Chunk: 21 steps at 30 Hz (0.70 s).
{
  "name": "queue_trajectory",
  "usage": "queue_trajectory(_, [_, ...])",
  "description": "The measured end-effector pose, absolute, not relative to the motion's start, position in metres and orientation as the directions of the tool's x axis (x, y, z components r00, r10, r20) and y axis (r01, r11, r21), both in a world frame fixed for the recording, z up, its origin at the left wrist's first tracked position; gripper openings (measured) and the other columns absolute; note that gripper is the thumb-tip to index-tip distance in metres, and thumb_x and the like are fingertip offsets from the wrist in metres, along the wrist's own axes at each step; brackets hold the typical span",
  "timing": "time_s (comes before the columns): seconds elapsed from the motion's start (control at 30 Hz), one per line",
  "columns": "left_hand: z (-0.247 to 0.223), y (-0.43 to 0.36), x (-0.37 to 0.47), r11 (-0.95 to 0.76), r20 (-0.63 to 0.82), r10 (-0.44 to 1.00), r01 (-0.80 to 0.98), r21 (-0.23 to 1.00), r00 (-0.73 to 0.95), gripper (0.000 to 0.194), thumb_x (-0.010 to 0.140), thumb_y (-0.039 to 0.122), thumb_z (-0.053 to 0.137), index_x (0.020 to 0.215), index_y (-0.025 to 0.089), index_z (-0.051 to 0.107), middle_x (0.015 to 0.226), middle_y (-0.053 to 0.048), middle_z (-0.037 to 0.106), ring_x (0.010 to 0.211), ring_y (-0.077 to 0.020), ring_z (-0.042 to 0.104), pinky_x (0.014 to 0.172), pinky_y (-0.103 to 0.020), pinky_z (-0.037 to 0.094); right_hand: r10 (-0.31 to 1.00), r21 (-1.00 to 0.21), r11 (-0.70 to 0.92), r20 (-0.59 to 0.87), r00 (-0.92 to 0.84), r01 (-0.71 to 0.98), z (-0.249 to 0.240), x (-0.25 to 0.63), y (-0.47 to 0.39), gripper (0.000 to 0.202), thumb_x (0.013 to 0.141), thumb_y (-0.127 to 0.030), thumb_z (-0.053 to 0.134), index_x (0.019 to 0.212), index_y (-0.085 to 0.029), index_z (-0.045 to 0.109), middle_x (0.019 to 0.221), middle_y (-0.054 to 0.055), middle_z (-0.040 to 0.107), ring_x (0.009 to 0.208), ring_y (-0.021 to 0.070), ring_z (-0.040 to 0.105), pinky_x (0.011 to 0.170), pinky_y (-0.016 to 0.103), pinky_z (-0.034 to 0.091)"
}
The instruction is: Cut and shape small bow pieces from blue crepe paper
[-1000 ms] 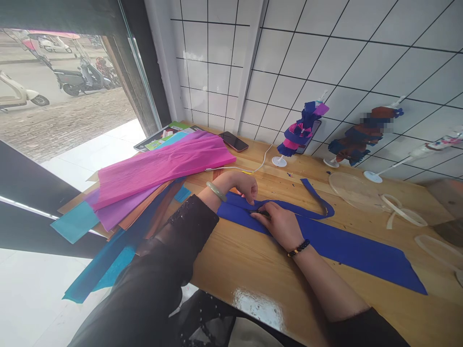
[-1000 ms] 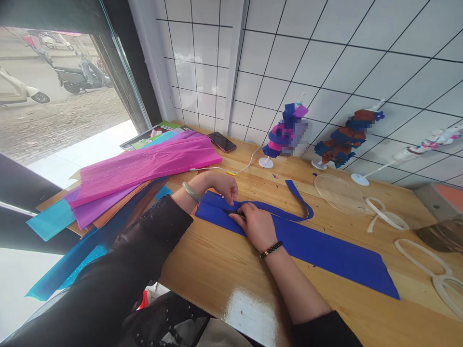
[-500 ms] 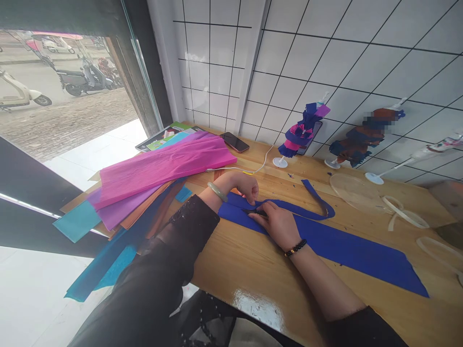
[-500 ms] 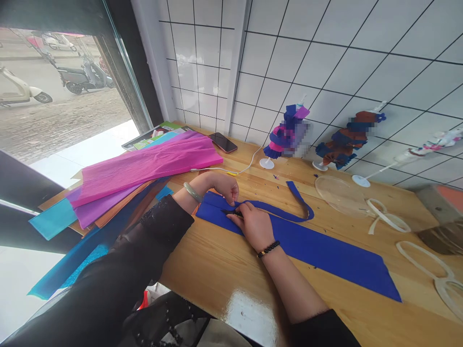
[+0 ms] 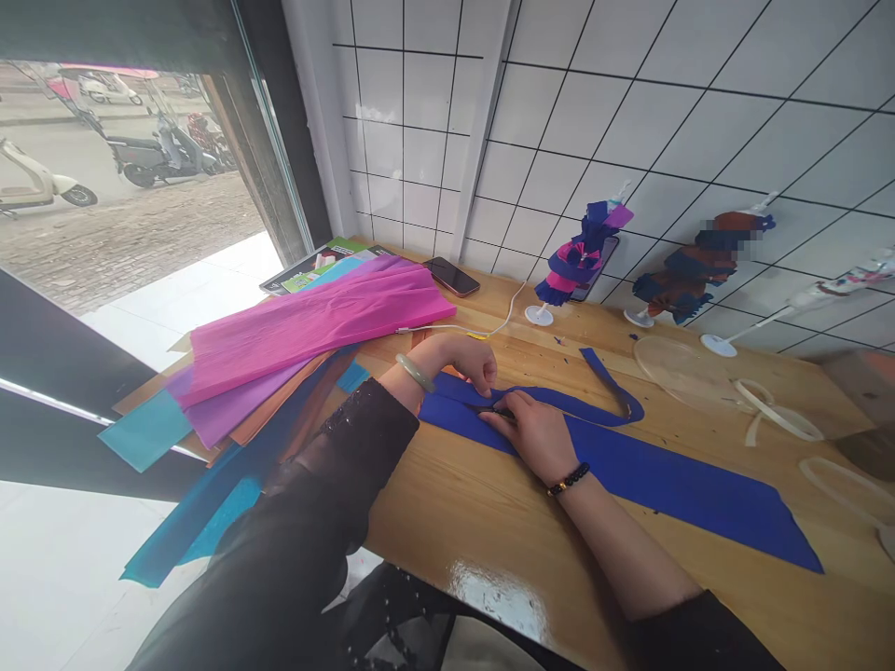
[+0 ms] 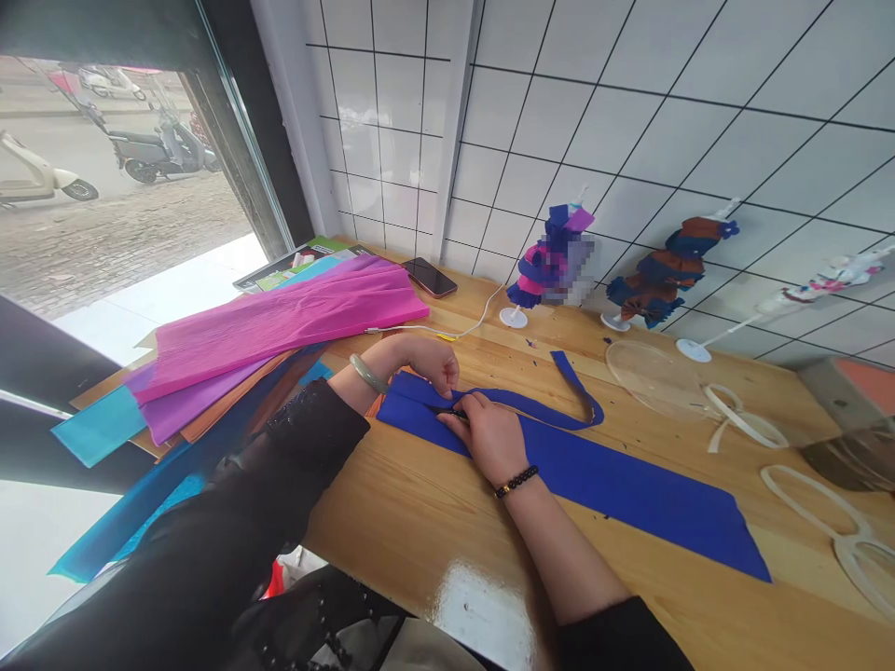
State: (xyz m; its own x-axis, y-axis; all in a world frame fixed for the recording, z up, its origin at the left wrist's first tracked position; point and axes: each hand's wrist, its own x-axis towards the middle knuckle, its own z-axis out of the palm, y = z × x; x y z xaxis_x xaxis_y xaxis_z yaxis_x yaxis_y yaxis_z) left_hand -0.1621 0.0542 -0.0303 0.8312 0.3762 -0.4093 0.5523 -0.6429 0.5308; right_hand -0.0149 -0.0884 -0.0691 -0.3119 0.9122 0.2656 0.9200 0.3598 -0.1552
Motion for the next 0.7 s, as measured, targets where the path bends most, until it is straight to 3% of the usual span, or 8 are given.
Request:
queue_trajectory(0.43, [-0.024,0.053,-0.197,-0.629,-0.407,0.448,0.605,0.489,0.796,0.029,0.06,0.039,0.065,0.082,0.02,0.067,0.071,0.001,0.065,0.059,-0.0102,0.05,0.056,-0.021,0.037,0.913,-0.157,0.363,0.257,-0.317,0.919,-0.069,-0.015,-0.088,0.036,0.085,-0.051,0.046,0.084,-0.018,0.061,0.082,0.007,0.066,0.075,0.0193,0.062,0.061,0.027,0.04])
queue_trajectory(0.7, [-0.019,0.046,-0.195,-0.627,-0.381,0.466,0.602,0.494,0.798,0.027,0.062,0.034,0.063,0.086,0.021,0.068,0.079,0.003,0.067,0.069,-0.0106,0.052,0.061,-0.02,0.037,0.915,-0.148,0.347,0.271,-0.299,0.926,-0.068,-0.018,-0.088,0.039,0.084,-0.053,0.045,0.085,-0.018,0.062,0.081,0.006,0.066,0.069,0.0175,0.062,0.058,0.028,0.04])
